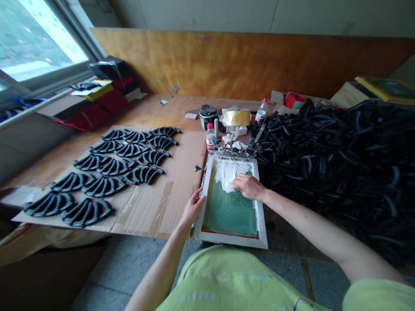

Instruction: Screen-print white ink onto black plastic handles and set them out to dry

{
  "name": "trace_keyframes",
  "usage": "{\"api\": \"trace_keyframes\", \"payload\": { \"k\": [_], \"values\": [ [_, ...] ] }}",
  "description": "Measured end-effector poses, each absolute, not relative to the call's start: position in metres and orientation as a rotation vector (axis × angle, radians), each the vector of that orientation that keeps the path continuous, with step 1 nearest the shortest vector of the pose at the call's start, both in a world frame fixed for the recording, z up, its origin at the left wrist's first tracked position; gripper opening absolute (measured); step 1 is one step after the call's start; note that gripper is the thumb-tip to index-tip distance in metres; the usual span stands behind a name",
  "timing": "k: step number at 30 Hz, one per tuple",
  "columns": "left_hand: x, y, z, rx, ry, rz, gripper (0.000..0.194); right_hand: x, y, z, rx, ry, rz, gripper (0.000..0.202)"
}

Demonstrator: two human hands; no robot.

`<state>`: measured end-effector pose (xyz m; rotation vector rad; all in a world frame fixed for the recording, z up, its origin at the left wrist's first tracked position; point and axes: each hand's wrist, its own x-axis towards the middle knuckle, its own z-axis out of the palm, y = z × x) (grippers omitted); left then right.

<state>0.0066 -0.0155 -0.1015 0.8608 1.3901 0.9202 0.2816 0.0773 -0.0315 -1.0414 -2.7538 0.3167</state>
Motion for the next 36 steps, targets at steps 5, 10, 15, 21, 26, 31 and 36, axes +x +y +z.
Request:
{"api": "trace_keyframes", "payload": {
  "k": [5, 10, 15, 21, 26, 31, 36],
  "values": [
    [0.007, -0.016, -0.098, 0.882, 1.417, 0.925, 0.077, 0.278, 0.08, -0.023, -1.104, -2.662, 0.384, 0.015],
    [0.01, -0.017, -0.092, 0.846, 1.408, 0.947, 0.08, 0.273, 0.057, -0.046, -1.018, -2.586, 0.287, 0.032],
    [0.01, -0.018, -0.076, 0.837, 1.407, 0.93, 0.082, 0.27, 0.076, -0.029, -1.169, -2.496, 0.354, 0.025],
    [0.003, -0.006, -0.018, 0.845, 1.367, 0.993, 0.067, 0.296, 0.146, 0.011, -1.666, -2.138, 0.247, 0.047],
    [0.021, 0.035, 0.032, 0.839, 1.095, 1.409, 0.057, 0.36, 0.128, -0.018, -1.842, -1.825, 0.305, 0.025],
    [0.047, 0.054, 0.045, 0.79, 1.059, 1.531, 0.051, 0.336, 0.078, -0.07, -1.59, -2.181, 0.442, 0.029],
    [0.081, 0.005, -0.012, 0.619, 1.147, 0.946, 0.062, 0.276, 0.032, -0.067, -1.498, -2.222, 0.328, 0.008]
  ]
}}
